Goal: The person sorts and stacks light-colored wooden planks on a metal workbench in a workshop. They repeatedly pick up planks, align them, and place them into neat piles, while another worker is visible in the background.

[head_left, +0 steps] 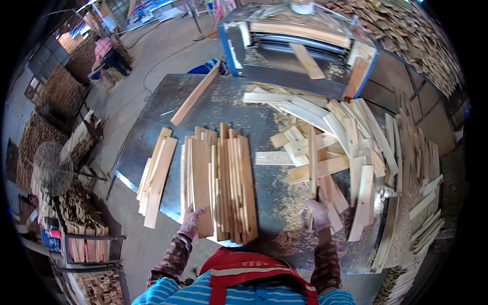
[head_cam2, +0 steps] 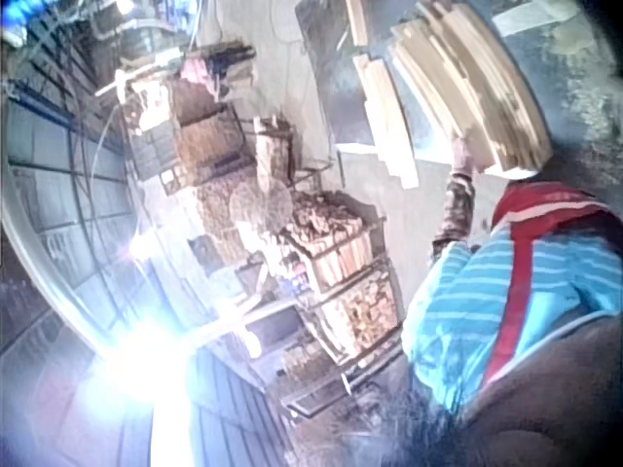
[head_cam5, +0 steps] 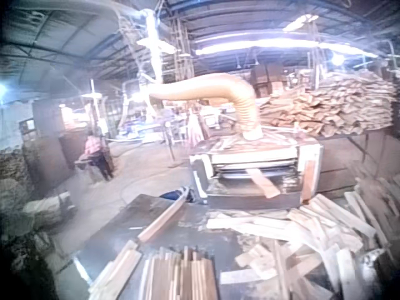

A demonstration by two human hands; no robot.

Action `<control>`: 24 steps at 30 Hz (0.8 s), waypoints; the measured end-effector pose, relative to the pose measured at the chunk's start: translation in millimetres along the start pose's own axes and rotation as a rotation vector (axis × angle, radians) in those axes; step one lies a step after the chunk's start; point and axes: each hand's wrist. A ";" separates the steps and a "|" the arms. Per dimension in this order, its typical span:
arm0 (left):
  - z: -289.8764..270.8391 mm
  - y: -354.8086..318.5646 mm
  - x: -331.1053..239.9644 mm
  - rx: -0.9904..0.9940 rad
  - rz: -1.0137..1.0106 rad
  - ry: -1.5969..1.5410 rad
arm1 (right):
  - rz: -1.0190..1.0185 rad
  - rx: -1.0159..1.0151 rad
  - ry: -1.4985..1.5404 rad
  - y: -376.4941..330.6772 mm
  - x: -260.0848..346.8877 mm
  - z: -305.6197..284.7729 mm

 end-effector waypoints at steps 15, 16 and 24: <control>-267.0 157.9 -51.8 -0.502 0.109 0.819 | 0.413 0.133 0.198 -47.3 57.5 206.5; -254.7 160.9 -52.8 -0.542 0.112 0.831 | 0.409 0.120 0.183 -38.8 43.7 202.7; -194.3 151.0 -36.7 -0.512 0.596 0.945 | 0.648 -0.083 0.097 -39.6 -17.6 151.9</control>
Point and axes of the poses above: each hand's wrist, its own y-axis towards the middle knuckle, its own z-axis out of the palm, x = y × z, and after that the axes turned 13 degrees about -y, right-handed
